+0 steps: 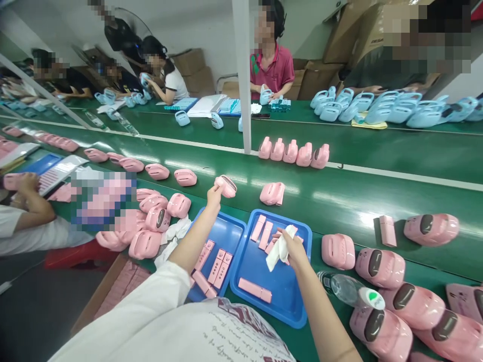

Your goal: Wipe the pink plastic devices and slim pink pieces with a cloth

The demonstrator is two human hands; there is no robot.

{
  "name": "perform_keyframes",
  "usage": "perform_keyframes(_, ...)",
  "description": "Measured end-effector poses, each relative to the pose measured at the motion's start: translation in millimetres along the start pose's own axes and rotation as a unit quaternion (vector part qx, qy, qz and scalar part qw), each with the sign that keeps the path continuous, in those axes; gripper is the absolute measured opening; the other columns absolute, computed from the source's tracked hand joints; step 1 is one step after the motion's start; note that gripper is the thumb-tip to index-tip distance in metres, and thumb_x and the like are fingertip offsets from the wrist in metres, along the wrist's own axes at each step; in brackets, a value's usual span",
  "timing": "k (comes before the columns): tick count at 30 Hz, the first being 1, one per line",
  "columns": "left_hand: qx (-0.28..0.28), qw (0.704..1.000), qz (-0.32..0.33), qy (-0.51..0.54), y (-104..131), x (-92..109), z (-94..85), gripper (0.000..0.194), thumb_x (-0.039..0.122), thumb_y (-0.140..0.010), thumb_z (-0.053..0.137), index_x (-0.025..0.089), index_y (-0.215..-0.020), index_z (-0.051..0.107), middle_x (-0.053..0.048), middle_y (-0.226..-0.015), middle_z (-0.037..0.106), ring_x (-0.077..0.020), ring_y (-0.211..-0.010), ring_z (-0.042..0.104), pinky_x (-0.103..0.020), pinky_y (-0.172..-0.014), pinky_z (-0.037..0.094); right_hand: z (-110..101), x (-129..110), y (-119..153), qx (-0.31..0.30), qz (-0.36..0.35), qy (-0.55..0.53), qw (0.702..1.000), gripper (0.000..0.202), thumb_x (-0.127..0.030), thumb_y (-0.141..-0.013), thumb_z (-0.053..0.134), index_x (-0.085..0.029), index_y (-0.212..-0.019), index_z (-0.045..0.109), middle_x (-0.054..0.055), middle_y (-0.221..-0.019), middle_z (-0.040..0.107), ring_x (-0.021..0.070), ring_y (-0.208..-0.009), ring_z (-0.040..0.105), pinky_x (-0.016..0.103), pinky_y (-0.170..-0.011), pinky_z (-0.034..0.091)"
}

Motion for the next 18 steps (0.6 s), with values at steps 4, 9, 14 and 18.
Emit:
perform_keyframes(4,-0.125,0.992,0.001,0.021,64.3,23.5,-3.9,0.023,0.03,-0.057,0.077,0.012,-0.069,0.067,-0.001,-0.07,0.064,-0.0143,-0.074,0.058,-0.024,-0.073,0.044,28.4,-8.6,27.1,-0.051,0.014,-0.056,0.997,0.05,-0.054,-0.072,0.059,-0.017,-0.105,0.06,0.009,-0.08,0.069,0.0165,-0.051,0.056,0.03,-0.047,0.046)
perform_keyframes(9,-0.301,0.949,-0.067,0.063,158.8,31.4,12.3,0.037,0.038,-0.062,0.077,0.013,-0.087,0.071,-0.008,-0.091,0.069,-0.02,-0.089,0.062,-0.031,-0.084,0.046,81.8,-18.1,71.1,-0.142,0.008,-0.122,0.982,0.065,-0.067,-0.066,0.064,-0.014,-0.104,0.062,0.001,-0.055,0.058,0.0116,-0.044,0.047,0.023,-0.043,0.037)
perform_keyframes(14,-0.385,0.918,0.04,0.084,208.4,44.6,7.8,0.069,0.06,-0.062,0.072,0.017,-0.114,0.063,-0.012,-0.123,0.058,-0.0293,-0.119,0.051,-0.039,-0.102,0.039,94.6,-7.3,109.2,-0.135,0.013,-0.223,0.965,0.074,-0.078,-0.049,0.067,-0.019,-0.094,0.064,0.005,-0.073,0.067,0.0205,-0.066,0.062,0.029,-0.054,0.049)
perform_keyframes(18,-0.426,0.902,0.065,0.032,234.6,17.4,0.1,0.119,0.036,-0.031,0.091,0.025,-0.137,0.04,-0.011,-0.141,0.042,-0.0338,-0.134,0.035,-0.044,-0.11,0.03,101.5,-9.0,137.9,-0.164,0.018,-0.284,0.944,0.074,-0.077,-0.054,0.066,-0.021,-0.102,0.063,0.008,-0.099,0.069,0.0258,-0.094,0.064,0.034,-0.071,0.054)
Point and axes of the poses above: each hand's wrist, its own y-axis away from the middle knuckle, its own z-axis out of the palm, x = y × z, the point moved 9 cm from there along -y, towards the middle knuckle
